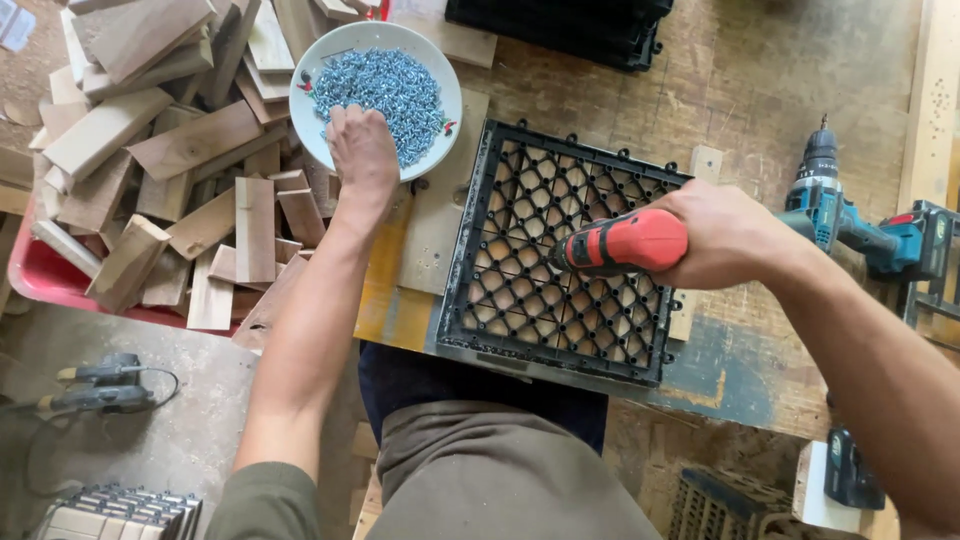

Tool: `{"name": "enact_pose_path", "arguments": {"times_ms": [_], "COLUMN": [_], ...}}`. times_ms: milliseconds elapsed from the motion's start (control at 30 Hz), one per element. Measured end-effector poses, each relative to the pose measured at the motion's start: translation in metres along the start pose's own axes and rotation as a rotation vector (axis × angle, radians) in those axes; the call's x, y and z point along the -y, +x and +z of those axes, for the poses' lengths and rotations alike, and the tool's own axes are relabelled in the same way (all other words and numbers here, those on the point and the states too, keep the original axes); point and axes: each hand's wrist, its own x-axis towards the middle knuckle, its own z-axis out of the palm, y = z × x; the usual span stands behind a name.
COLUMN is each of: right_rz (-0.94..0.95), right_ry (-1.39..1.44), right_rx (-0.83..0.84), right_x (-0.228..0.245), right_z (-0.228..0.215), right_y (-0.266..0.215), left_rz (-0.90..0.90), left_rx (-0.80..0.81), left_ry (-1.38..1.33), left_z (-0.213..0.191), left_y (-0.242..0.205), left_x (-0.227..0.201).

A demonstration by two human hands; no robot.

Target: Assembling a wooden floor tile by placing slats into a plastic grid and fastening them with screws using a power drill.

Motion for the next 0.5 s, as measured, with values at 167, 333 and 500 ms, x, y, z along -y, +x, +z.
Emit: {"name": "enact_pose_path", "arguments": {"times_ms": [167,333,500], "right_rz": [-0.112,-0.112,0.025], "right_ry": [0.447,0.795,1.034], "right_rx": [-0.288,-0.578,-0.563], "right_x": [-0.062,-0.066,-0.066], "right_z": [0.064,0.116,0.17], "right_y": [-0.024,-0.058,-0.066], "left_rz": [-0.03,-0.05,-0.415], "left_rx": [0.196,0.025,0.136], "left_ry": [-0.208,-0.505,-1.053], "left_z": [-0.041,-0.074,-0.142], "left_y": [-0.001,-0.005,-0.027], "left_x": [0.008,0.01,-0.015]}}
